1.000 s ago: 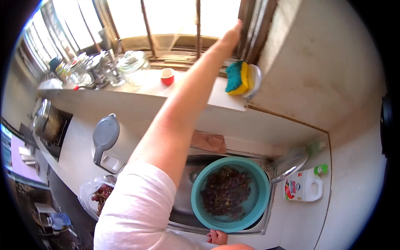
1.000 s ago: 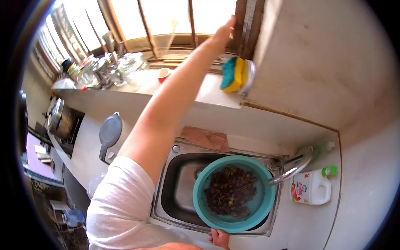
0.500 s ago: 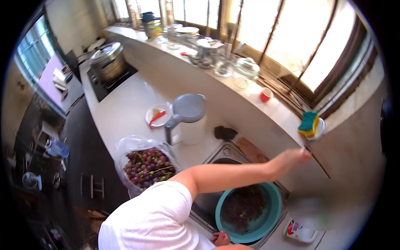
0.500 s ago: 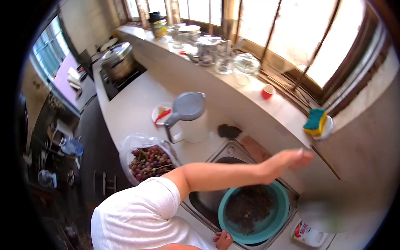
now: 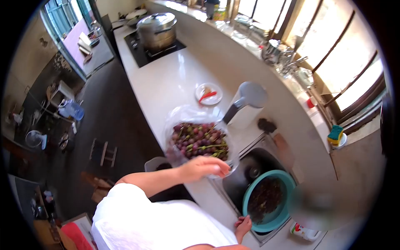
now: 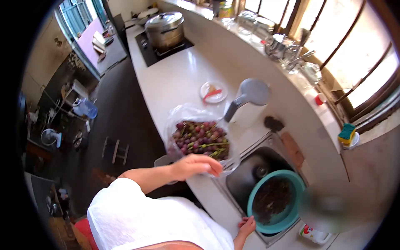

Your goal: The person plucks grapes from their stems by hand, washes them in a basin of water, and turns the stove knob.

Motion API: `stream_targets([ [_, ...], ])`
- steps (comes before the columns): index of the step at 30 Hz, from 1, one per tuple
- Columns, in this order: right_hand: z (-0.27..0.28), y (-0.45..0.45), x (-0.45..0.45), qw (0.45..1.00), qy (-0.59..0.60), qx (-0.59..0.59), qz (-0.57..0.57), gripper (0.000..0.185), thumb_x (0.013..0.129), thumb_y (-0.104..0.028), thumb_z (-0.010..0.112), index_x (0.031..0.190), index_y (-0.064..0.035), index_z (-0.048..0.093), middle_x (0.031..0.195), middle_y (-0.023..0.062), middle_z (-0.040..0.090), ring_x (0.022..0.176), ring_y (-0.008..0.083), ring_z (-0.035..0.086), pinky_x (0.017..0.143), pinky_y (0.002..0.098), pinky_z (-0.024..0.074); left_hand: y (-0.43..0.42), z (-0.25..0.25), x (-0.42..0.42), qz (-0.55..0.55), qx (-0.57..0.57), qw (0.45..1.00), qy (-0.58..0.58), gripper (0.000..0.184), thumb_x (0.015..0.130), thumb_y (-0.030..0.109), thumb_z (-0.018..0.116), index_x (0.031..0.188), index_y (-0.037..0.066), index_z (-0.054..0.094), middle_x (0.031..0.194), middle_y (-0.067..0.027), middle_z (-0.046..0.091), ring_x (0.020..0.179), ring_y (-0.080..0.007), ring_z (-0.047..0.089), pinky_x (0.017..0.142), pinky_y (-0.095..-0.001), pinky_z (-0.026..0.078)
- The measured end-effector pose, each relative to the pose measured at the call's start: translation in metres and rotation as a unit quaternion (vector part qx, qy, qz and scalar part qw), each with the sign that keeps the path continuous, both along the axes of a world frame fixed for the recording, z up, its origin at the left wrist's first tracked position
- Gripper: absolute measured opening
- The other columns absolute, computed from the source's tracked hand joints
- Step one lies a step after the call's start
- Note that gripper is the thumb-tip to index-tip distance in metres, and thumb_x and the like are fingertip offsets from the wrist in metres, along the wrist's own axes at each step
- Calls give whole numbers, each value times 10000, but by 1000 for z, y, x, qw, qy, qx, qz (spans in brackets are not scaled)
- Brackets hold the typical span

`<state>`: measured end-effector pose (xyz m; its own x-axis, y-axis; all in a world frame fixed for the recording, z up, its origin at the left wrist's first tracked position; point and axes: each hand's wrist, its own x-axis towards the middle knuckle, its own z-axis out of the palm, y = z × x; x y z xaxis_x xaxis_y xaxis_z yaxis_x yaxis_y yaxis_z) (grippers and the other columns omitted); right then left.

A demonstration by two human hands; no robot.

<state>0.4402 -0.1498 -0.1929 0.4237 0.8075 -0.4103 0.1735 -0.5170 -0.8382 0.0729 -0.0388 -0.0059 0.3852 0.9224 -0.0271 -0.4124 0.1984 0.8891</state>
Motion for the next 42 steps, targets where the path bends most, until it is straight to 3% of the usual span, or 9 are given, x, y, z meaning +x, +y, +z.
stream_targets([
  [7, 11, 10, -21, 997, 70, 18, -37, 404, 910, -372, 437, 708, -36, 533, 584, 52, 549, 421, 119, 473, 366, 235, 355, -84, -13, -105, 299, -84, 948, 73, 343, 856, 231, 528, 1077, -30, 547, 1000, -135, 610, 914, -221, 597, 854, -346, 459],
  [11, 28, 17, -58, 995, 81, 56, 6, 397, 907, -355, 445, 797, 1, 580, 649, 65, 573, 511, 128, 520, 441, 242, 403, -101, -18, -135, 349, -75, 924, 138, 340, 867, 213, 494, 1103, -25, 542, 1012, -133, 610, 916, -213, 595, 849, -324, 450],
  [22, 63, 45, -132, 962, 119, 142, 198, 324, 910, -283, 443, 922, 10, 582, 777, 63, 583, 657, 133, 567, 561, 243, 459, -28, -24, -132, 287, 75, 921, 253, 226, 862, 88, 508, 1046, -15, 589, 1010, -96, 607, 950, -168, 578, 840, -272, 438],
  [24, 69, 44, -138, 960, 115, 153, 206, 313, 915, -270, 440, 914, 8, 584, 831, 65, 586, 662, 130, 570, 571, 249, 467, -1, -29, -119, 247, 212, 837, 440, 171, 799, 113, 551, 926, 39, 638, 925, -95, 629, 846, -264, 595, 793, -324, 455],
  [28, 80, 39, -147, 947, 88, 192, 243, 300, 922, -245, 435, 881, 13, 582, 867, 70, 583, 670, 131, 574, 584, 252, 474, 34, -55, -89, 154, 296, 798, 501, 143, 748, 145, 576, 828, 66, 664, 895, -95, 616, 839, -302, 569, 776, -363, 456],
  [30, 82, 34, -149, 947, 87, 198, 238, 302, 924, -237, 433, 861, 18, 582, 864, 74, 583, 672, 132, 575, 587, 251, 474, 44, -63, -71, 152, 355, 714, 584, 147, 738, 176, 575, 786, 80, 675, 869, -70, 613, 850, -278, 557, 747, -369, 464],
  [36, 80, 27, -153, 947, 109, 202, 225, 311, 923, -220, 436, 796, 28, 575, 870, 88, 577, 675, 135, 572, 589, 249, 467, 76, -83, -36, 97, 360, 636, 675, 155, 704, 200, 608, 811, 102, 661, 849, -72, 585, 834, -266, 539, 730, -376, 441],
  [38, 82, 26, -155, 950, 128, 192, 209, 274, 907, -159, 449, 759, 33, 578, 894, 102, 576, 671, 135, 567, 585, 244, 460, 80, -90, -28, 92, 304, 574, 755, 170, 701, 205, 602, 829, 105, 651, 881, -79, 574, 872, -264, 527, 734, -397, 422],
  [42, 84, 25, -157, 952, 127, 197, 197, 271, 907, -156, 447, 759, 30, 577, 884, 102, 578, 670, 133, 566, 590, 243, 459, 83, -103, -21, 87, 291, 558, 772, 171, 697, 215, 601, 826, 110, 642, 898, -86, 562, 902, -267, 513, 746, -407, 403],
])
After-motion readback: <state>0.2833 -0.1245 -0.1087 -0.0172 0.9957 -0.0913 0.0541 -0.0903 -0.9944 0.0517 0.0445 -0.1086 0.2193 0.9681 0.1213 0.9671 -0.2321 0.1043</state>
